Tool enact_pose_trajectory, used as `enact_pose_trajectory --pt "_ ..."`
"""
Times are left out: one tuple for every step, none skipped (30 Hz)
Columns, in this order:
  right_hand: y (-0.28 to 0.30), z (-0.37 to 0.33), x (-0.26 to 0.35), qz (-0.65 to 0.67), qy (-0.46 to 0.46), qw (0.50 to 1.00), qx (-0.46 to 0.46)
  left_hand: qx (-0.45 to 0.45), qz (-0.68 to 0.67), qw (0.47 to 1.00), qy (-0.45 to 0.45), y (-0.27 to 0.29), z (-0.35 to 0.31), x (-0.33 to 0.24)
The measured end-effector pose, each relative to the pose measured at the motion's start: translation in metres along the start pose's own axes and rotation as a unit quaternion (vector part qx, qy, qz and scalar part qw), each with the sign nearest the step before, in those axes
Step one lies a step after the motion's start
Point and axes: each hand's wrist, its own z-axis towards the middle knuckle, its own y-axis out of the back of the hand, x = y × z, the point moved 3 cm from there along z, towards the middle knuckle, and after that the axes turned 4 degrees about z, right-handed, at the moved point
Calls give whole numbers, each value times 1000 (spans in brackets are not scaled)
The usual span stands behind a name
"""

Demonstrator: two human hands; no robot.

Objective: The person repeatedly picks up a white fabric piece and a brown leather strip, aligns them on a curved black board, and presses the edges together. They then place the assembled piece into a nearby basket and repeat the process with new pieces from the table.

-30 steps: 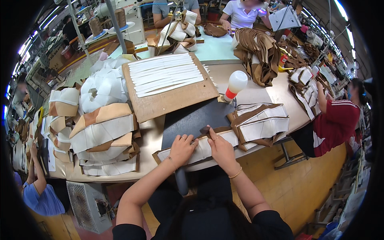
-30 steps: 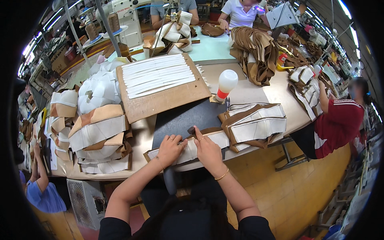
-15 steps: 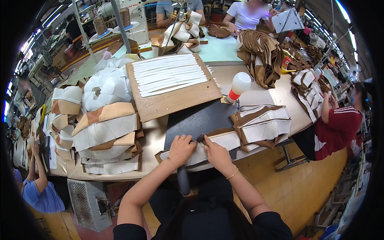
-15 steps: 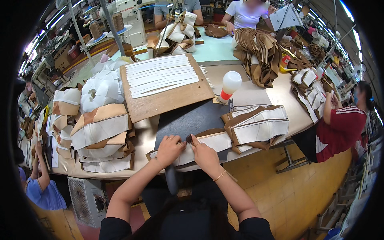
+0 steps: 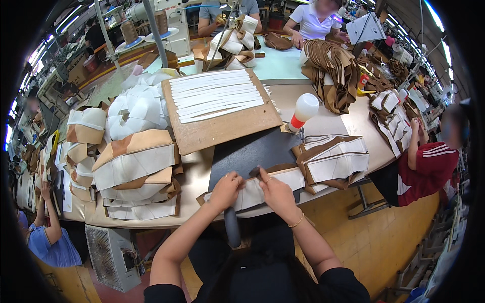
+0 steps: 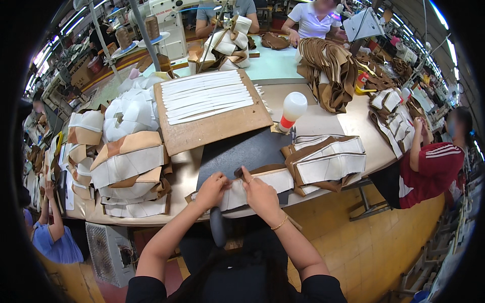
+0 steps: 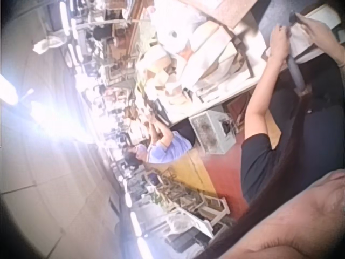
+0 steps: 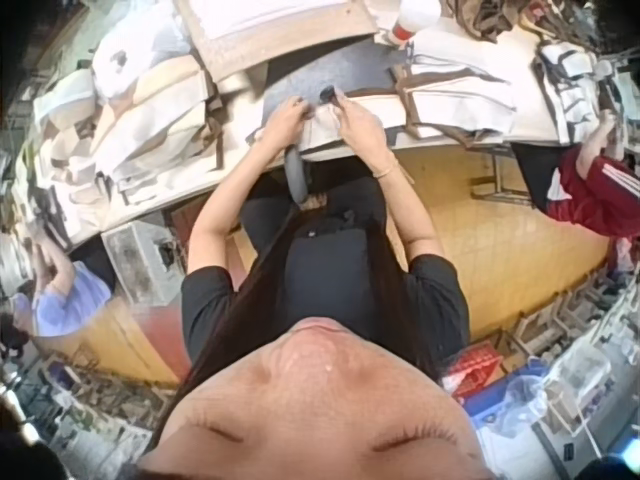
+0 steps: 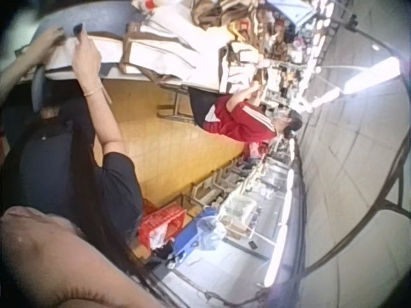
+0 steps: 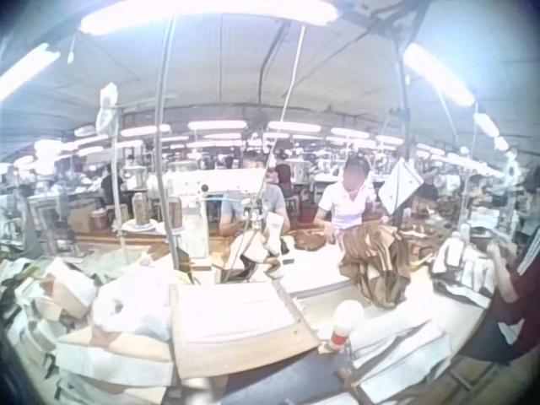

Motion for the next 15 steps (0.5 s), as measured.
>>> enact_pose_trajectory --pt "7 3 2 31 18 998 -61 -12 -14 1000 6 -6 6 2" --pt "13 7 5 63 35 990 -122 -22 -27 999 11 -8 14 1" --pt "17 7 6 95 52 977 -182 -27 -37 999 12 -12 21 -2" --pt "16 9 5 79 30 982 -168 -15 -30 999 12 -14 26 0" --pt "12 11 3 63 8 986 -153 -4 -22 1000 11 -18 30 4" --pt "7 12 0 47 -13 989 -138 7 -15 1000 11 -20 32 7" --pt "-8 9 -18 -6 -25 998 -52 13 -13 1000 21 -18 35 5" --pt "-7 8 -18 -6 -43 999 -26 21 -9 999 33 -9 33 2" --pt "-4 7 -16 -5 -61 998 0 29 -4 999 46 -4 33 2" --pt "-5 5 -14 -2 -76 997 31 36 -17 998 44 0 29 5" --pt "-4 7 -15 -4 -62 998 25 44 -30 998 43 3 27 7" --pt "0 9 -14 -2 -38 999 1 52 -44 997 42 4 24 9" --pt "5 13 -12 1 -11 1000 -24 50 4 999 21 5 23 7" --pt "10 17 -7 3 16 999 -48 48 50 998 0 4 21 4" --pt "15 18 2 26 34 995 -95 46 97 994 -21 3 19 1"
